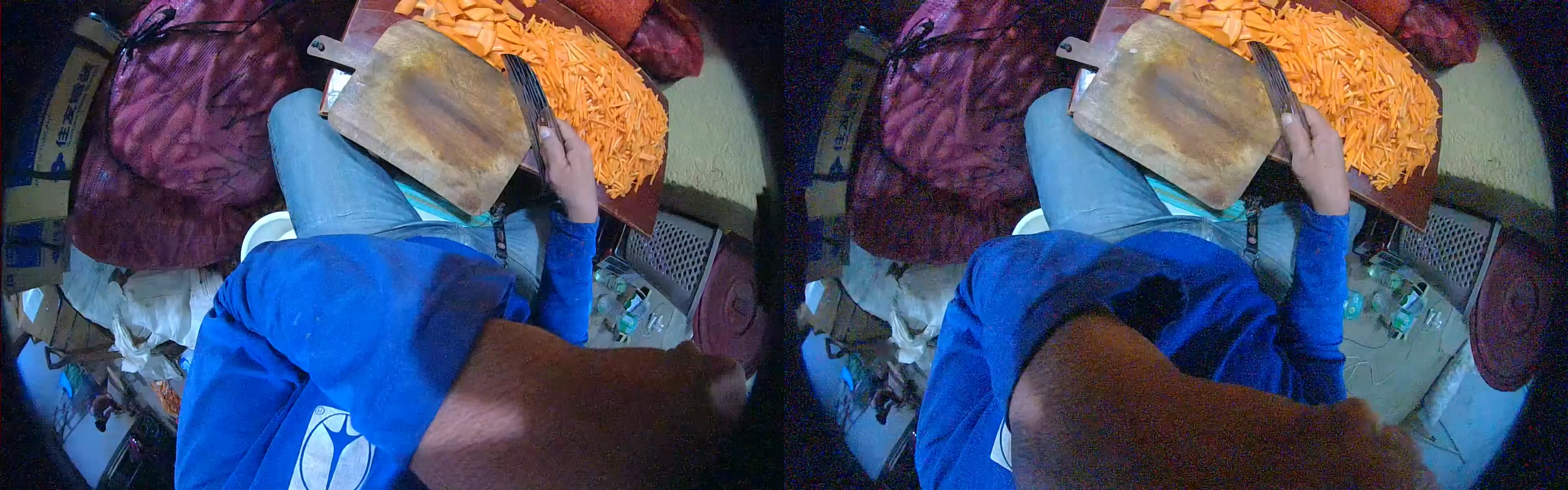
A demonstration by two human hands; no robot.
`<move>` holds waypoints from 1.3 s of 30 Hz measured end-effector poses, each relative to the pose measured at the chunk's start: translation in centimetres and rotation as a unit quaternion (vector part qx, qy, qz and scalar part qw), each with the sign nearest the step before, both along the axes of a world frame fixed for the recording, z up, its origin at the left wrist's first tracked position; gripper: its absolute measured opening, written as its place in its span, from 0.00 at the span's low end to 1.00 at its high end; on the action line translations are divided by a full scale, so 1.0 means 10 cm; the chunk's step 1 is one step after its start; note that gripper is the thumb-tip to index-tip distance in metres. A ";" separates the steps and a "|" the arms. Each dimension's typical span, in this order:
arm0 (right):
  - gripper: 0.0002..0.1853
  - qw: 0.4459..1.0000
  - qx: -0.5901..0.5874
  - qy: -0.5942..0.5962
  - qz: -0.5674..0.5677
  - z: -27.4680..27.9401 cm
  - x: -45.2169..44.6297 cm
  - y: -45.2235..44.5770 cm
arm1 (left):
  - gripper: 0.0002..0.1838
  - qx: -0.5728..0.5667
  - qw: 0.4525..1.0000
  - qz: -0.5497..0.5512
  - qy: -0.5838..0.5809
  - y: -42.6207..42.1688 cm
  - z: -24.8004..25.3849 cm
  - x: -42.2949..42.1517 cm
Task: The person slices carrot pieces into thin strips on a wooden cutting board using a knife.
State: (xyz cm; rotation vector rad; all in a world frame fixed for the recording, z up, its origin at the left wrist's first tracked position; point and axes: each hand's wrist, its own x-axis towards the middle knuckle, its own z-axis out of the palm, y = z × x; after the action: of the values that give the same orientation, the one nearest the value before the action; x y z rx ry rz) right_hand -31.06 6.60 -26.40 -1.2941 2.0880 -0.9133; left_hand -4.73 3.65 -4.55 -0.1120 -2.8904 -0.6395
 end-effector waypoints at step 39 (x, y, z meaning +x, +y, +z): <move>0.17 0.988 -0.035 0.147 0.010 0.19 0.20 0.03 | 0.12 -0.035 0.971 0.236 0.008 -1.27 -2.16 -0.19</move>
State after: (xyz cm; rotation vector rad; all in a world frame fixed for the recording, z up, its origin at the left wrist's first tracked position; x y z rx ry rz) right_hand -29.01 6.91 -24.53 -1.5648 2.2756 -0.8354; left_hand -6.68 -9.10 -26.15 0.5420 -2.7645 -0.4429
